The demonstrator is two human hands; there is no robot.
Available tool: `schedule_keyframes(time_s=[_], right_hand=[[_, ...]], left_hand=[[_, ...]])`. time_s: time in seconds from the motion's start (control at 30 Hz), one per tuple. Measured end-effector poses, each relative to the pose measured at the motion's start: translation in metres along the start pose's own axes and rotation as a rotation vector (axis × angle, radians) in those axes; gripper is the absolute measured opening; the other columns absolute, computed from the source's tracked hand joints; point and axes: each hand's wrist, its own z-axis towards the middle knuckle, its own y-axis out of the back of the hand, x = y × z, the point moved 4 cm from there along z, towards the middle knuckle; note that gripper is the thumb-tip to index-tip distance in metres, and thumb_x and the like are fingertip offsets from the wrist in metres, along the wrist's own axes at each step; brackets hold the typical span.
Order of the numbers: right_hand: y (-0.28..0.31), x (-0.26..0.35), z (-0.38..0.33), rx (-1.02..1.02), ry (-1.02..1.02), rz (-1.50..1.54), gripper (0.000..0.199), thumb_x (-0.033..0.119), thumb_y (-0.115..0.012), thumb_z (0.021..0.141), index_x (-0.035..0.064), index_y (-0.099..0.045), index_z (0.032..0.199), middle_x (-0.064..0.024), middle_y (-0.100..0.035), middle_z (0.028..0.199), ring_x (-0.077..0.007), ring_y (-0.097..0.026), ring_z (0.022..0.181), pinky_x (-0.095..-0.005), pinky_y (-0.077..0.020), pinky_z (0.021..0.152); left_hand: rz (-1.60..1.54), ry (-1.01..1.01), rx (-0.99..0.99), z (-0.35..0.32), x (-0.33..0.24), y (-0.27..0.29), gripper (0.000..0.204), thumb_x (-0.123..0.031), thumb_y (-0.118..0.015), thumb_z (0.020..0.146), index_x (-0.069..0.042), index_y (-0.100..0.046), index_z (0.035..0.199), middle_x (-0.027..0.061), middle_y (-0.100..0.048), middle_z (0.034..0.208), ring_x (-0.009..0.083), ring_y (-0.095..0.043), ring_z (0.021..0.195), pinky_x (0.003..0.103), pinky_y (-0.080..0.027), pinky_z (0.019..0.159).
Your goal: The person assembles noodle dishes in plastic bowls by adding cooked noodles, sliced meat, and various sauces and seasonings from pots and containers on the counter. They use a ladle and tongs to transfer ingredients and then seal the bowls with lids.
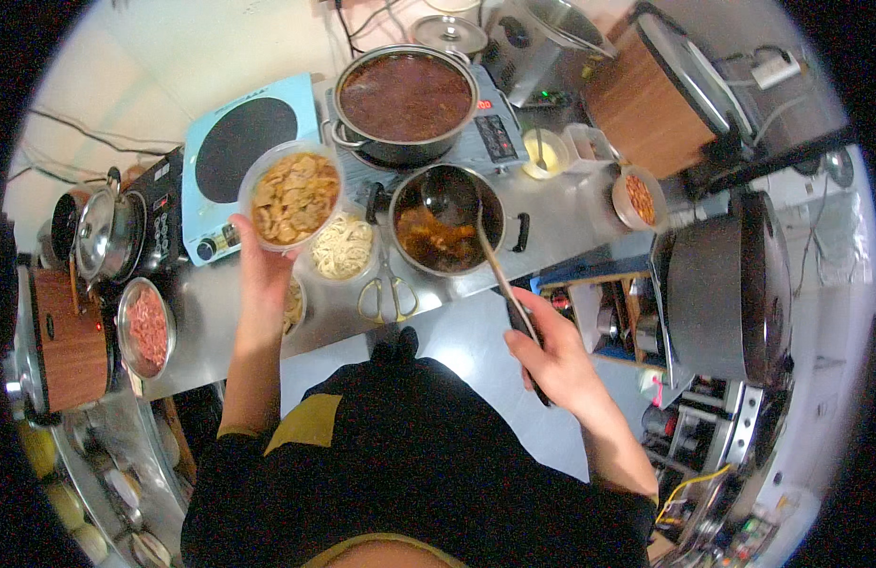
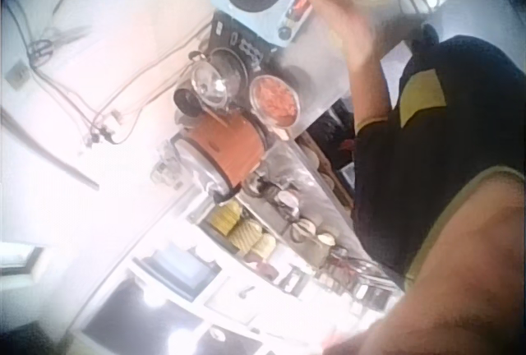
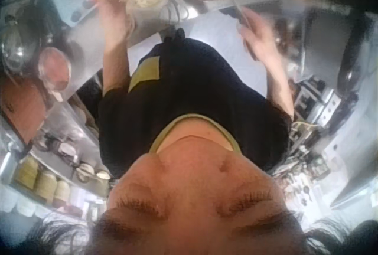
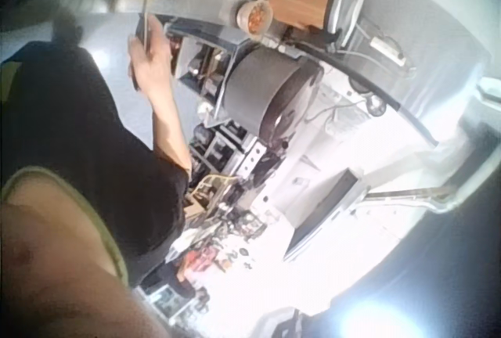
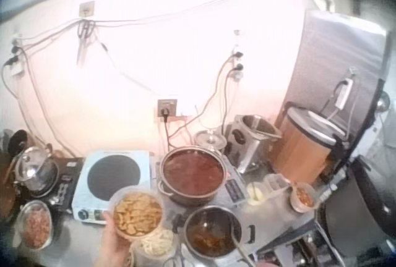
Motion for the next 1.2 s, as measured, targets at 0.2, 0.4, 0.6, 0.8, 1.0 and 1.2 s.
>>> schedule_keyframes(time_s=[0.2,0.4,0.6,0.8,1.0,1.2], right_hand=[[-0.035,-0.058,0.057,0.045,-0.178,0.558,0.039,0.019,-0.051,0.089,-0.0053,-0.046,0.120,-0.0063,-0.056,0.075,-0.0113,-0.047,0.047,-0.0244,-0.0355,0.042],[-0.071,-0.057,0.072,0.217,-0.202,0.533,0.054,0.046,-0.041,0.095,0.0005,-0.043,0.124,-0.0085,-0.062,0.089,-0.0175,-0.063,0.064,-0.0246,-0.0491,0.050],[0.046,-0.077,0.104,-0.188,0.068,0.309,0.026,0.025,-0.052,0.094,0.0050,-0.059,0.108,-0.0008,-0.061,0.076,-0.0088,-0.059,0.054,-0.0198,-0.0420,0.044],[0.200,-0.079,0.253,-0.394,0.192,-0.311,0.023,0.023,-0.056,0.089,0.0066,-0.061,0.104,-0.0028,-0.059,0.075,-0.0129,-0.059,0.057,-0.0255,-0.0450,0.049],[0.217,-0.061,0.391,-0.411,0.437,-1.033,0.029,0.032,-0.066,0.079,0.0099,-0.065,0.097,-0.0121,-0.065,0.089,-0.0289,-0.061,0.094,-0.0400,-0.0484,0.079],[0.237,-0.054,0.429,0.005,0.457,-0.786,0.022,0.028,-0.069,0.077,0.0083,-0.067,0.086,-0.0079,-0.066,0.076,-0.0233,-0.063,0.076,-0.0357,-0.0490,0.069]], left_hand=[[0.009,-0.029,0.078,-0.019,-0.020,0.012,0.072,-0.066,-0.041,0.085,-0.016,-0.038,0.136,0.0024,-0.048,0.133,0.0196,-0.048,0.119,0.035,-0.045,0.090],[0.024,-0.040,0.019,-0.034,-0.034,0.021,0.071,-0.065,-0.044,0.084,-0.015,-0.039,0.134,0.0024,-0.051,0.129,0.0152,-0.053,0.105,0.025,-0.045,0.062],[0.034,-0.050,0.077,-0.059,-0.036,-0.019,0.073,-0.063,-0.044,0.085,-0.012,-0.037,0.137,0.0055,-0.043,0.137,0.0223,-0.042,0.125,0.042,-0.041,0.097],[0.075,-0.102,0.067,-0.075,-0.009,-0.113,0.075,-0.062,-0.048,0.083,-0.012,-0.035,0.138,0.0062,-0.042,0.138,0.0244,-0.041,0.126,0.045,-0.040,0.099],[-0.188,-0.045,-0.113,-0.078,0.047,-0.169,0.074,-0.061,-0.051,0.082,-0.014,-0.037,0.138,0.0052,-0.042,0.139,0.0246,-0.041,0.127,0.046,-0.040,0.100],[-0.185,-0.082,-0.181,-0.069,0.104,-0.229,0.079,-0.060,-0.051,0.081,-0.013,-0.031,0.141,0.0065,-0.036,0.143,0.0262,-0.037,0.130,0.047,-0.032,0.107]])
